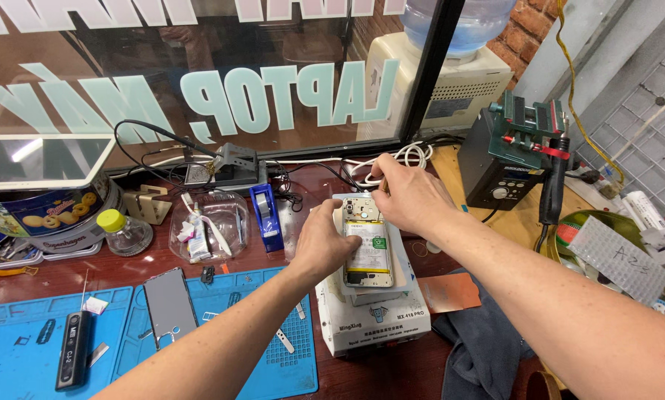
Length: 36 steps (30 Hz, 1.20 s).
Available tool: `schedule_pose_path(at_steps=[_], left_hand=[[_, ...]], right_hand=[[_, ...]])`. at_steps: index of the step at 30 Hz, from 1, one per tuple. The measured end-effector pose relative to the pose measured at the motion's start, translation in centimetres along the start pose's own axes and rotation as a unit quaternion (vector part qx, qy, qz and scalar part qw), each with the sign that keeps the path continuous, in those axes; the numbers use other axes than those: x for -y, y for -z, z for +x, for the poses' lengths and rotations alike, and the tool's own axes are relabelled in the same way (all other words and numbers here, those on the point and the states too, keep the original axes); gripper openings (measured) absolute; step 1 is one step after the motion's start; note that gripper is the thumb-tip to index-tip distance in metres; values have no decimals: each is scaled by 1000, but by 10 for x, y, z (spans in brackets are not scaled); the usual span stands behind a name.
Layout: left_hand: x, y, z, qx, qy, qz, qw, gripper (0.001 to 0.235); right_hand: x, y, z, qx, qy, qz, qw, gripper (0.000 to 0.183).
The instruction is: The person uses a small screwdriver to remove screws from a disassembled smartphone placed on a box. They repeatedly pick up screws, place them on a blue mat, and continue unscrewing components. The phone remains open with the battery exposed throughout the clip.
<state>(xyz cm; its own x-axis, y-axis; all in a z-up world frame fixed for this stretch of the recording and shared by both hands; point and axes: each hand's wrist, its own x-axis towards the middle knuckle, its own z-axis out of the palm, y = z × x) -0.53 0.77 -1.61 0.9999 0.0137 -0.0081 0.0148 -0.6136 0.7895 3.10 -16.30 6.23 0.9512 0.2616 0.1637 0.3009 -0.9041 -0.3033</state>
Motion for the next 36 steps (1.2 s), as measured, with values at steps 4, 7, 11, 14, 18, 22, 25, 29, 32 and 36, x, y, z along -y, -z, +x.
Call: schedule_pose_path(at_steps=[4,7,11,14,18,22,25,29,32,36], left_hand=[[-2,3,-1,3,13,2,1000,82],[-2,2,0,8,26,8,1000,82],[21,1,7,-23,27,-30,999,65],[75,20,22,-62,119,-127,983,39],[174,53,29,-140,273,-245,920,17],[247,59,19,-85,349,-241,902,11],[265,49,5,-54,343,-95,933,9],[259,37,-1,-65,326,62,941,15],[249,38,0,-47,312,117,942,18],[245,34,-5,-38,304,126,943,19]], right_hand=[[3,-1,-1,3,-8,4,1000,27],[7,0,-3,9,-22,-1,1000,31],[7,5,-7,-25,26,47,998,44],[10,5,-6,-91,7,144,985,50],[15,-7,3,18,-173,514,840,81],[18,-31,-3,82,-248,624,736,96],[17,-44,-7,81,-274,642,711,89],[16,-50,-10,81,-279,624,726,82],[13,-45,-9,75,-271,617,735,80],[11,-41,-7,62,-264,635,724,80]])
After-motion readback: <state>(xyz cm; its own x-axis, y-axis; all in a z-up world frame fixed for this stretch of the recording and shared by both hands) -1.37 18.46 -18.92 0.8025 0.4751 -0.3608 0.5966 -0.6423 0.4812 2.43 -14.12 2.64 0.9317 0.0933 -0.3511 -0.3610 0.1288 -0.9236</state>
